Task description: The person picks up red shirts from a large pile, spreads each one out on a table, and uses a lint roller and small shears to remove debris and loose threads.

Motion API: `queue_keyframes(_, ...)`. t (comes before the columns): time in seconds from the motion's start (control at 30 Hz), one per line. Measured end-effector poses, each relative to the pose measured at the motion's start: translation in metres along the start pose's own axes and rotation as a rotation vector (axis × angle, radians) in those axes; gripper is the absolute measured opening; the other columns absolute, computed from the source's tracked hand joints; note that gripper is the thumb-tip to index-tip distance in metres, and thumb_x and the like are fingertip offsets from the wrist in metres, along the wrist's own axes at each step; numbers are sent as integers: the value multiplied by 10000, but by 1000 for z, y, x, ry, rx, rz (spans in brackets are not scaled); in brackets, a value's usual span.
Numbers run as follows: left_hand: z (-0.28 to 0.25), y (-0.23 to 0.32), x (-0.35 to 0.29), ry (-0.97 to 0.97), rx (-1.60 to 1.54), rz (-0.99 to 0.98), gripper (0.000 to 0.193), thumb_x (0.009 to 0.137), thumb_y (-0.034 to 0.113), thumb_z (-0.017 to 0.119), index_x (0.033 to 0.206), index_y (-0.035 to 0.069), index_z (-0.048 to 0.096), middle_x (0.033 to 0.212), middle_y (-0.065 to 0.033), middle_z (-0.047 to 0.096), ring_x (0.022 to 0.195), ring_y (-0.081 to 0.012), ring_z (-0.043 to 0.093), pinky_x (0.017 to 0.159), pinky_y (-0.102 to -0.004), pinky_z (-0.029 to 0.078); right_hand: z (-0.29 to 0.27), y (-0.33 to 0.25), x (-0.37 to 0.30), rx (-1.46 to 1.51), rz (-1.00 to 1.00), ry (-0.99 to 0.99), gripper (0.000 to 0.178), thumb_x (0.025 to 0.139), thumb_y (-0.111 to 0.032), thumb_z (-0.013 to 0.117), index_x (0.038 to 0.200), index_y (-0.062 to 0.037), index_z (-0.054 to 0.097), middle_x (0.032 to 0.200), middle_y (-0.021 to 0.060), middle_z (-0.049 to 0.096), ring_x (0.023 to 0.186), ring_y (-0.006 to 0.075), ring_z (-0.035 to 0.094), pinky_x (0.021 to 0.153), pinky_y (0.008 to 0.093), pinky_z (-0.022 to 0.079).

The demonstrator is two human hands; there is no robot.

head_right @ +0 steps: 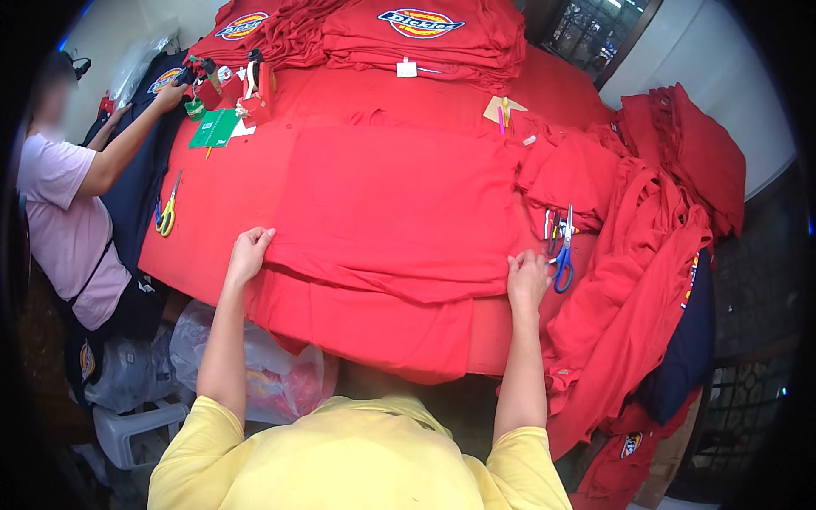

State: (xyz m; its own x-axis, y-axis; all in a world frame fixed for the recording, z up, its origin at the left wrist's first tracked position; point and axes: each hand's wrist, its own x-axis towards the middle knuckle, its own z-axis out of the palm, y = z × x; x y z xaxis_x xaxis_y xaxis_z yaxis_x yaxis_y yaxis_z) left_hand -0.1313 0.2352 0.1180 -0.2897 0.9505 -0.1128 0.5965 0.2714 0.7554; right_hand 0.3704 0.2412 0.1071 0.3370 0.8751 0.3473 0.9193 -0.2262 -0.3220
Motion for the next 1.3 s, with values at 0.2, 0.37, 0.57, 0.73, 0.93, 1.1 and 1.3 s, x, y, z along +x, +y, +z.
queue_keyframes(0.2, -22, 91, -99, -166, -519, 373, 165, 939, -24, 521, 1022, -28, 663, 1043, -100, 682, 999, -144, 623, 910, -308, 484, -66, -147, -65, 852, -542, -529, 205, 942, -173, 587, 1042, -18, 676, 944, 177, 655, 897, 299, 631, 845, 373, 486)
queue_keyframes(0.37, -55, 122, -182, -500, -421, 865, 311, 707, -102, 545, 873, 58, 753, 827, -73, 717, 792, -242, 660, 731, -330, 521, -52, -194, -65, 644, -525, -900, 262, 951, -124, 538, 1173, 4, 591, 1066, 193, 638, 980, 311, 625, 916, 413, 491)
queue_keyframes(0.57, -107, 39, -227, 24, -70, 352, 189, 744, -3, 579, 818, 44, 746, 876, -102, 687, 844, -233, 646, 722, -357, 509, -88, -180, -27, 893, -375, -580, 278, 958, -141, 526, 1201, -10, 562, 1100, 196, 621, 1008, 314, 614, 930, 418, 488)
queue_keyframes(0.73, 91, 73, -251, -726, -44, 768, 421, 930, 96, 483, 1342, 12, 471, 1264, -159, 570, 1156, -315, 542, 999, -407, 426, -33, -164, -77, 589, -430, -692, 293, 965, -155, 517, 1225, -22, 538, 1129, 198, 606, 1031, 317, 604, 941, 423, 485)
queue_keyframes(0.93, 107, 78, -70, 16, -32, 508, 397, 940, 123, 477, 1323, 20, 477, 1265, -158, 570, 1155, -311, 544, 997, -405, 428, -113, -138, -84, 832, -385, -623, 312, 973, -171, 505, 1254, -36, 508, 1163, 200, 589, 1059, 320, 592, 955, 429, 481)
queue_keyframes(1.1, -13, 49, -5, 247, -223, 353, 378, 948, 145, 473, 1307, 27, 482, 1267, -156, 571, 1154, -307, 547, 996, -404, 429, -214, -69, -79, 866, -325, -483, 328, 979, -185, 496, 1277, -48, 484, 1191, 202, 574, 1082, 323, 583, 967, 434, 478)
queue_keyframes(1.3, -43, 37, -96, 25, -227, 397, 358, 958, 172, 467, 1288, 35, 488, 1269, -155, 571, 1152, -302, 550, 995, -402, 430, -189, -11, -121, 982, -53, -247, 349, 987, -201, 484, 1306, -62, 455, 1225, 205, 556, 1110, 326, 571, 981, 440, 475)
